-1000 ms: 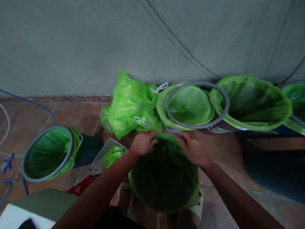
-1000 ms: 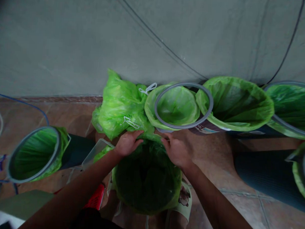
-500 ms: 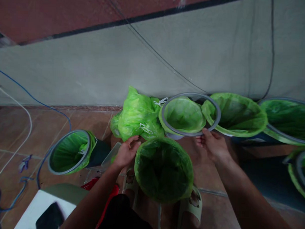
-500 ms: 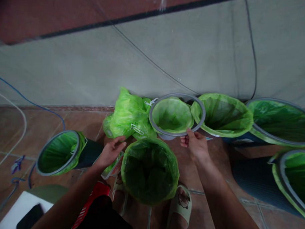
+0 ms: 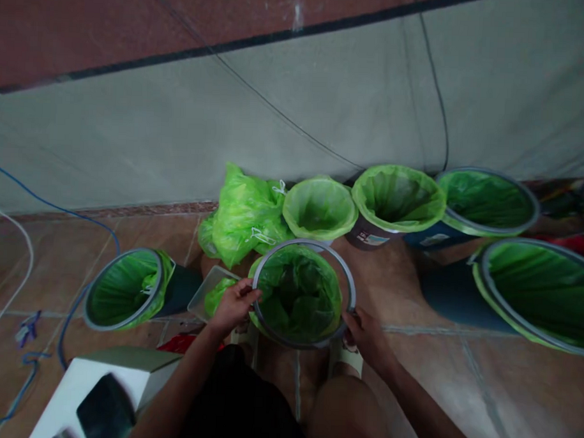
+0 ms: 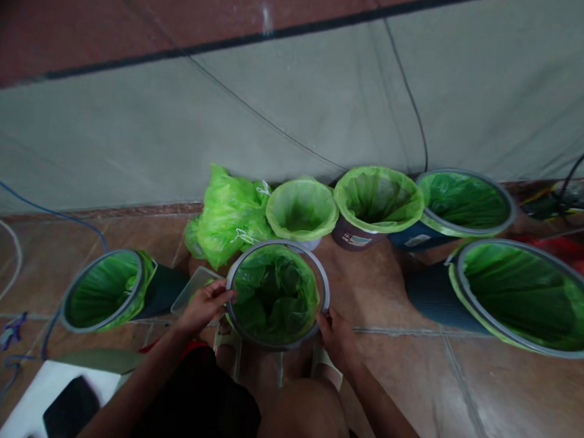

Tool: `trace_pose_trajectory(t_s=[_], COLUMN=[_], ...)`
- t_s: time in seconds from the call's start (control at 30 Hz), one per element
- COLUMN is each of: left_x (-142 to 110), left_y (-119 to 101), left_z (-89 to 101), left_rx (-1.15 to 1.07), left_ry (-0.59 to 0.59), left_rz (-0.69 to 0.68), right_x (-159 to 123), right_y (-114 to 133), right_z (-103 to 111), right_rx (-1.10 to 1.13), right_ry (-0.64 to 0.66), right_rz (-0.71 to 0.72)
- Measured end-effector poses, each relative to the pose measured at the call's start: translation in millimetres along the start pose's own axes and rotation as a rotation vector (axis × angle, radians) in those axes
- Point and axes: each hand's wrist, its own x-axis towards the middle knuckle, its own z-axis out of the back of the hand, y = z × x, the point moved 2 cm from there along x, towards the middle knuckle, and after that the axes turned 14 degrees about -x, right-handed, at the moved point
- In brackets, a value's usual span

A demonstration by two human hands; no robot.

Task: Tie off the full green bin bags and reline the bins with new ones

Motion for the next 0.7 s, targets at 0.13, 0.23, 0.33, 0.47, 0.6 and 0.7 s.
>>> trace_pose_trajectory(t_s=[0.13, 0.23, 0.33, 0.47, 0.6, 0.7], left_x=[0.9, 1.8, 6.2, 13.7, 18.3, 20.2], left_y=[7.0, 10.4, 15.6, 20.4, 19.6, 19.9], left_z=[7.4, 14.5, 21.1, 25.6, 23.1, 19.8], left_rx=[0.061, 0.144, 0.284, 0.559, 0.756, 0.820], left_ry=[-0.055, -0.064, -0.076, -0.118, -0.139, -0.128], left_rz=[0.021, -0.015, -0.056, -0.071, -0.122, -0.145], right_x=[6.8, 9.9, 14.5, 21.0, 23.4, 23.3], right_y=[6.2, 9.3, 9.5, 7.7, 5.9, 5.6], right_z=[-4.2, -10.8, -18.6, -25.3, -27.7, -27.8], right_rx=[-0.235, -0.353, -0.451, -0.548, -0.573, -0.556], right_ry=[-0.114, -0.146, -0.144, -0.158, -0.146, -0.131], right_rz=[0.074, 0.086, 0.110, 0.134, 0.114, 0.104])
